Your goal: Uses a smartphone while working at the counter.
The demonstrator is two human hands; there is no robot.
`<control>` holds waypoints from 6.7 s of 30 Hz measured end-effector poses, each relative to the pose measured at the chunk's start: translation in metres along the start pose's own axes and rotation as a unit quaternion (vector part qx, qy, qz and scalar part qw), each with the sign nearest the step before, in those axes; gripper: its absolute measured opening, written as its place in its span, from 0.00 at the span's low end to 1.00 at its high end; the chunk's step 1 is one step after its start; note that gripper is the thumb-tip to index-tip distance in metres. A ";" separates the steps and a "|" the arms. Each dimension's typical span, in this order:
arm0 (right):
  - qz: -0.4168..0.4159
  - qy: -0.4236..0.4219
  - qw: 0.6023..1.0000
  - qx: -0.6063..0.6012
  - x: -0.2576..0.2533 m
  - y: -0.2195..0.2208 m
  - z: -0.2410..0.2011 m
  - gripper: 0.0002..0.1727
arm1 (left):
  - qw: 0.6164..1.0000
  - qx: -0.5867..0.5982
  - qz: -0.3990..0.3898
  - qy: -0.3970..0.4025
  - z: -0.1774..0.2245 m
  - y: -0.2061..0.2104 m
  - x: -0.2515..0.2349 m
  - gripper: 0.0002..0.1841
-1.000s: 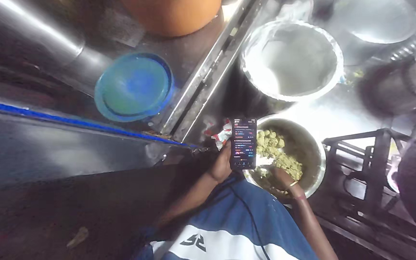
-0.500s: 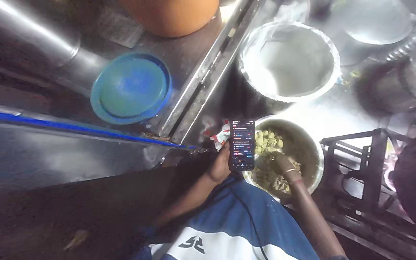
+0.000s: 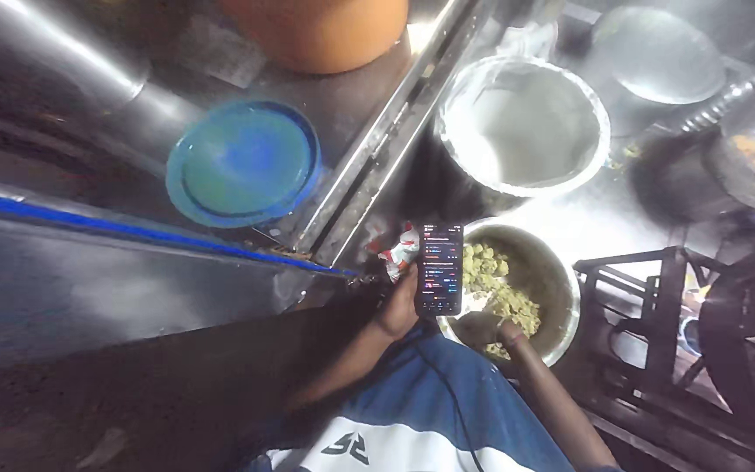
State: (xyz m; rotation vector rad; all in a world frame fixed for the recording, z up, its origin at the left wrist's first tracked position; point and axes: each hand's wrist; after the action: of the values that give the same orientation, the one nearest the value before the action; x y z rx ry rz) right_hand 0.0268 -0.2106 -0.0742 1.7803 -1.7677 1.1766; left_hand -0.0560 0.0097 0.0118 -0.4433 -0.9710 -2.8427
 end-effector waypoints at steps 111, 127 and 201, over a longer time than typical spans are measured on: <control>0.379 0.188 0.838 -0.343 0.027 0.022 0.016 0.25 | 0.986 -0.074 0.131 -0.074 -0.005 -0.005 -0.018 0.27; 0.000 0.085 0.992 0.091 -0.023 0.003 -0.035 0.24 | 0.988 -0.065 0.123 -0.061 -0.001 -0.001 -0.014 0.28; 0.436 0.083 0.817 -0.369 0.028 0.012 0.024 0.20 | 0.983 0.125 -0.120 -0.052 -0.006 -0.008 -0.015 0.49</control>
State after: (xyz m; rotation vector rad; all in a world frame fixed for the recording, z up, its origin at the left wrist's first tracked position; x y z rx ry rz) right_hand 0.0186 -0.2482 -0.0702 0.3803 -2.5172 0.6591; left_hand -0.0447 0.0122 -0.0019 -0.4815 -1.4734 -2.8686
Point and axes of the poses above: each hand's wrist, its own x-axis away from the middle knuckle, its own y-axis out of the palm, z = x × y, and after that the axes turned 2 degrees about z, right-handed
